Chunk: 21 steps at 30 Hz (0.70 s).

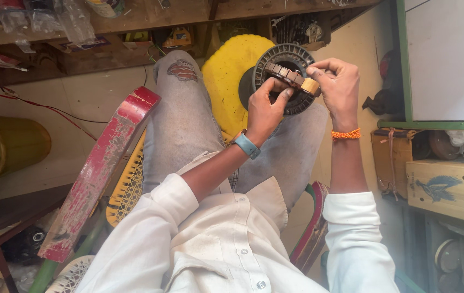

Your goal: The person sits in a cluttered workshop and works on a small light-colored block held against a dark circular component resting on a yellow cushion on their lap. They repeatedly press, rotate and reposition the small block with both hands, fitting it against the circular part and adjusting its placement throughout the clip.

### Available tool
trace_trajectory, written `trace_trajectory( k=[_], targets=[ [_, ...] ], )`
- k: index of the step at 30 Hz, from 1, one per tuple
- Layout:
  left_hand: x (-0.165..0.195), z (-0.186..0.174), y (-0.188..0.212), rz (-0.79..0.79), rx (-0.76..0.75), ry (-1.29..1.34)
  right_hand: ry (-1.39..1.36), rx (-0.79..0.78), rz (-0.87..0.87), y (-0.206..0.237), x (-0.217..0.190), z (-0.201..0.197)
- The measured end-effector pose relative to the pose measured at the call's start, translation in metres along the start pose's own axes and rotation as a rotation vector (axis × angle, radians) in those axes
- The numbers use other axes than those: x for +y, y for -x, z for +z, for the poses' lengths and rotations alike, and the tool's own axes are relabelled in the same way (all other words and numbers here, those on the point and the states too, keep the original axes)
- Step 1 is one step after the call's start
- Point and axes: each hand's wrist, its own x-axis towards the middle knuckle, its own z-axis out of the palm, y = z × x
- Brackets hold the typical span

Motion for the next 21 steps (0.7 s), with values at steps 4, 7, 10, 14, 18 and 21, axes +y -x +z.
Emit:
trace_trajectory(
  k=[4, 7, 10, 14, 18, 21],
  targets=[
    [0.013, 0.001, 0.007, 0.068, 0.099, -0.156, -0.066, 0.013, 0.054, 0.000, 0.012, 0.004],
    [0.019, -0.001, 0.007, 0.131, 0.077, -0.195, -0.001, 0.052, 0.048, -0.002, 0.026, 0.006],
    [0.022, 0.001, 0.005, 0.044, 0.024, -0.286, 0.068, 0.080, -0.024, -0.003, 0.041, 0.008],
    [0.025, 0.000, -0.001, -0.170, -0.047, -0.446, 0.065, 0.145, 0.114, -0.003, 0.047, 0.014],
    [0.033, -0.011, 0.000, 0.348, 0.084, -0.545, 0.102, 0.164, 0.137, 0.001, 0.043, 0.015],
    [0.038, -0.027, -0.014, 0.829, 0.043, -0.587, 0.132, 0.186, 0.105, 0.004, 0.042, 0.014]
  ],
)
